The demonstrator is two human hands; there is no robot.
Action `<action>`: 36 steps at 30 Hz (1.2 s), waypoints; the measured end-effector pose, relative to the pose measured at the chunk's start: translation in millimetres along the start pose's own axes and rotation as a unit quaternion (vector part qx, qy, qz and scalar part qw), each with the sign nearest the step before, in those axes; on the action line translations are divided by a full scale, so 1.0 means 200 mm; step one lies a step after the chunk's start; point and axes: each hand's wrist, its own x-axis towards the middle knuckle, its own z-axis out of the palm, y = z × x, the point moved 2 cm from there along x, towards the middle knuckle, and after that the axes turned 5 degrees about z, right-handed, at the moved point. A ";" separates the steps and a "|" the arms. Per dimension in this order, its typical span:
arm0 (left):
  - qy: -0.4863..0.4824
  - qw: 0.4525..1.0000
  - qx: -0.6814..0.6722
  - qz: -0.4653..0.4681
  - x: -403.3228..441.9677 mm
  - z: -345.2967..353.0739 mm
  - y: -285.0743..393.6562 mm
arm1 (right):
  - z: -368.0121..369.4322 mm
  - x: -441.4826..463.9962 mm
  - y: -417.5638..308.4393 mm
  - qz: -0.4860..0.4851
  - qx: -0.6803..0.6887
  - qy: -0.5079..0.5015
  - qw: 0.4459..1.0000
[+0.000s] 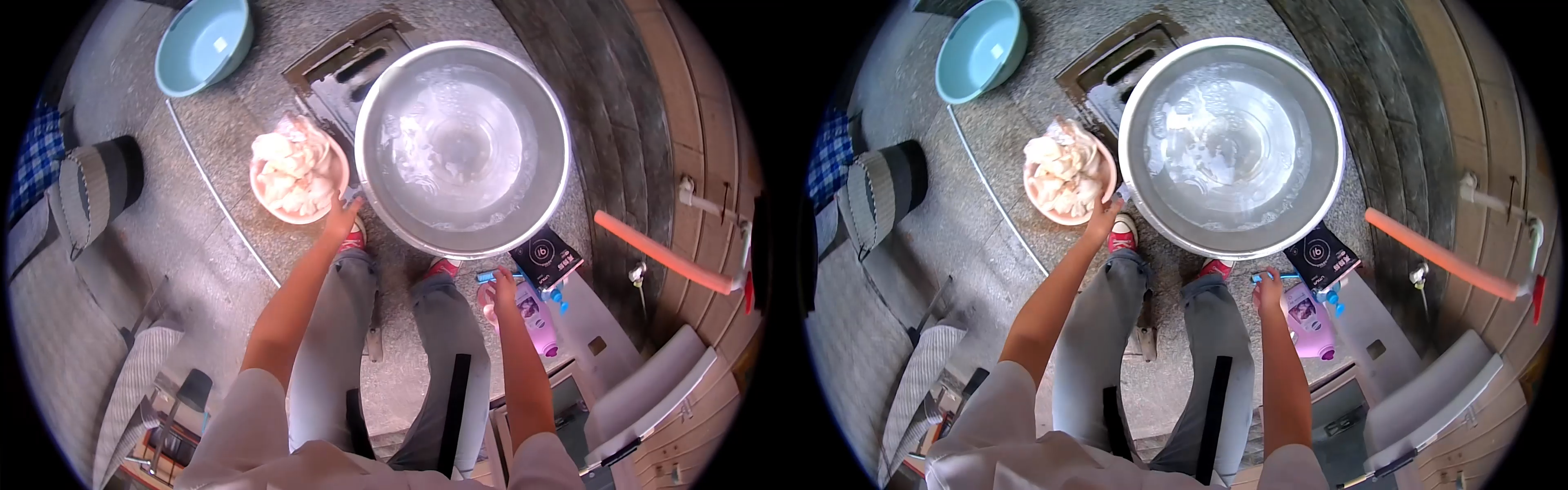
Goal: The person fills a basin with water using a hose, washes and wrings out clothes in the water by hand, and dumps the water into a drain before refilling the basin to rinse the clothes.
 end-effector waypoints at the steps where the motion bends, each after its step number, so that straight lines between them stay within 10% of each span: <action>1: -0.034 0.999 0.029 -0.007 -0.01 0.00 0.02 | 0.00 0.03 -0.01 0.023 0.006 0.028 0.999; 9: 0.025 0.997 0.011 -0.068 0.12 0.33 -0.10 | 0.15 0.50 0.07 0.104 0.236 -0.172 0.951; 32: 0.032 0.990 0.085 -0.112 -0.28 0.40 -0.24 | -0.30 -0.06 -0.21 -0.085 0.070 -0.022 0.994; 36: -0.009 0.972 0.010 -0.235 -0.43 0.33 0.15 | -0.32 -0.18 -0.23 -0.054 0.064 0.008 0.996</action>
